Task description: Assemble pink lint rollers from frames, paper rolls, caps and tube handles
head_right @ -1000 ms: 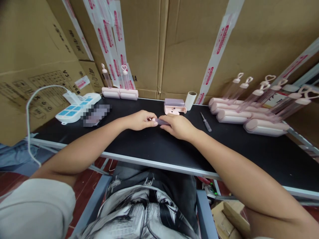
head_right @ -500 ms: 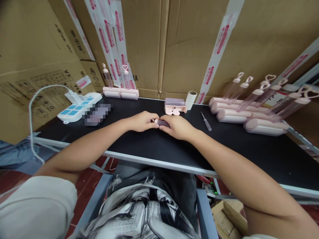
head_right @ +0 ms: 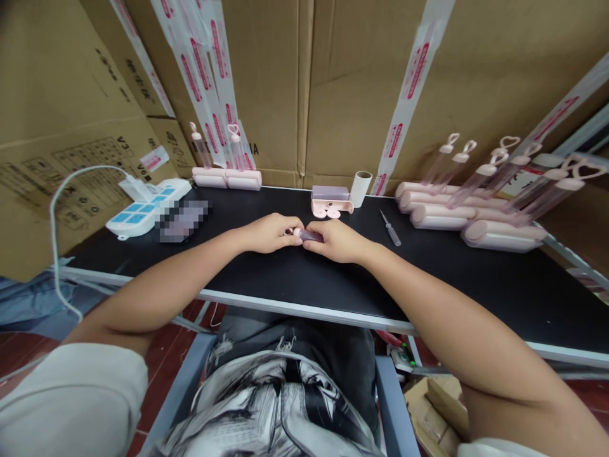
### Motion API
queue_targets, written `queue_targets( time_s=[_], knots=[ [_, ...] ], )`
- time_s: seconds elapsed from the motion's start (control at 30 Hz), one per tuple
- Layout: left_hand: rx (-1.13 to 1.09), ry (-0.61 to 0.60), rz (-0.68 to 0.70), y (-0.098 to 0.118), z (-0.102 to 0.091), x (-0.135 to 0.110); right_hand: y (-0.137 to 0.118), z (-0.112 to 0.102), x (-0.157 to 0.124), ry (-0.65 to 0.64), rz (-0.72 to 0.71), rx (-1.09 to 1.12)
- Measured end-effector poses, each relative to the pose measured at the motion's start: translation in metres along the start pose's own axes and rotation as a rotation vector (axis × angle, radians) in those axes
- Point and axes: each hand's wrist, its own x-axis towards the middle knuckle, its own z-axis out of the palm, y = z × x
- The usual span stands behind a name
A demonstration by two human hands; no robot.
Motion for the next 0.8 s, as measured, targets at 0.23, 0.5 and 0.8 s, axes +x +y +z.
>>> queue_targets(
  time_s=[0.23,0.5,0.8],
  knots=[
    [0.036,0.018,-0.004,-0.0032,0.0000,0.0020,0.0009,-0.0006,0.0004,0.052,0.001,0.043],
    [0.083,-0.051,-0.033,-0.0021,0.0001,0.0018,-0.0001,-0.0011,0.0003,0.074,-0.012,-0.059],
    [0.060,-0.032,-0.004,-0.0023,-0.0011,0.0021,-0.0035,-0.0039,-0.0034,0.169,-0.068,-0.322]
  ],
)
